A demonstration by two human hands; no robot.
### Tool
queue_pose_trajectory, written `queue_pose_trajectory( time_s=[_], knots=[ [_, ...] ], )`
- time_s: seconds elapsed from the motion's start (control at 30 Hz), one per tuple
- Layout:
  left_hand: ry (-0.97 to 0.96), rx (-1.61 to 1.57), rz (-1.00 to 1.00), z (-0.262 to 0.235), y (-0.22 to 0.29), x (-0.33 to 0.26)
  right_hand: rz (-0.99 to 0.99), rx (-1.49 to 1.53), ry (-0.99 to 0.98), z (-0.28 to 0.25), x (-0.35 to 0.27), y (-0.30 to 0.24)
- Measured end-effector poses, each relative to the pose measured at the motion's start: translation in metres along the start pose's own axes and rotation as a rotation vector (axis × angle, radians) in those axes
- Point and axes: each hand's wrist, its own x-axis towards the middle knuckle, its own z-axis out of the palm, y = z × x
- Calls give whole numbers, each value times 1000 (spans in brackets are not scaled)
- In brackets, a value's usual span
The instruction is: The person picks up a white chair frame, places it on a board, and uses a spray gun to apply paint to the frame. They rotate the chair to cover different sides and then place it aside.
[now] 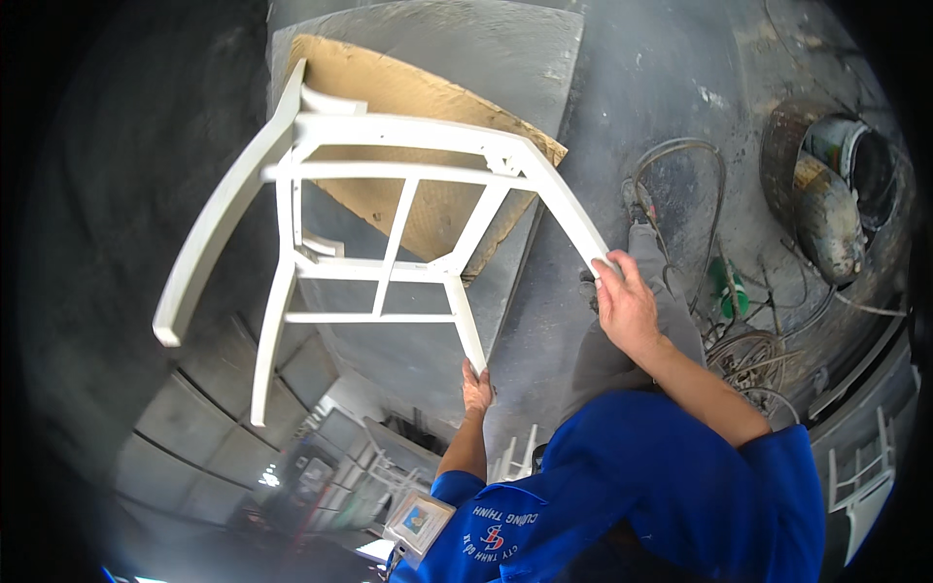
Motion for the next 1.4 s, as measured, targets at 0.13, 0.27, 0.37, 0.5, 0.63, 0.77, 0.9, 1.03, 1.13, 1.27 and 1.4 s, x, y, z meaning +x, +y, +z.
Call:
queue_pose_trajectory(
  time_s=[0.13, 0.27, 0.37, 0.5, 0.63, 0.77, 0.9, 1.03, 1.13, 1.27, 1.4],
  knots=[
    [39, -116, -67, 5, 15, -5, 6, -38, -23, 0, 1, 3],
    [149, -97, -9, 5, 16, -1, -126, -50, 55, 6, 2, 9],
    [142, -213, -34, 8, 12, -1, -59, -206, -51, 1, 9, 2],
    [179, -220, -43, 17, 18, -8, -38, -175, -215, -40, 52, -85],
    [87, -276, -104, 19, 32, -17, -380, 509, -62, -112, 109, -282],
    [128, -362, -98, 26, 39, -22, -464, 144, -173, -143, 101, -449],
    [139, -441, -97, 50, 33, -18, -196, -655, -354, -108, 64, -478],
    [219, -487, -37, 98, 20, -5, 72, -225, -487, -130, 23, -457],
    [148, -555, 55, 128, 11, 21, 323, -148, -429, -139, 16, -436],
    [-151, -654, 240, 68, -29, 75, 280, -238, -406, -157, -10, -403],
    [165, -1073, 424, -179, -26, 137, 309, -146, -455, -172, -30, -373]
  ],
)
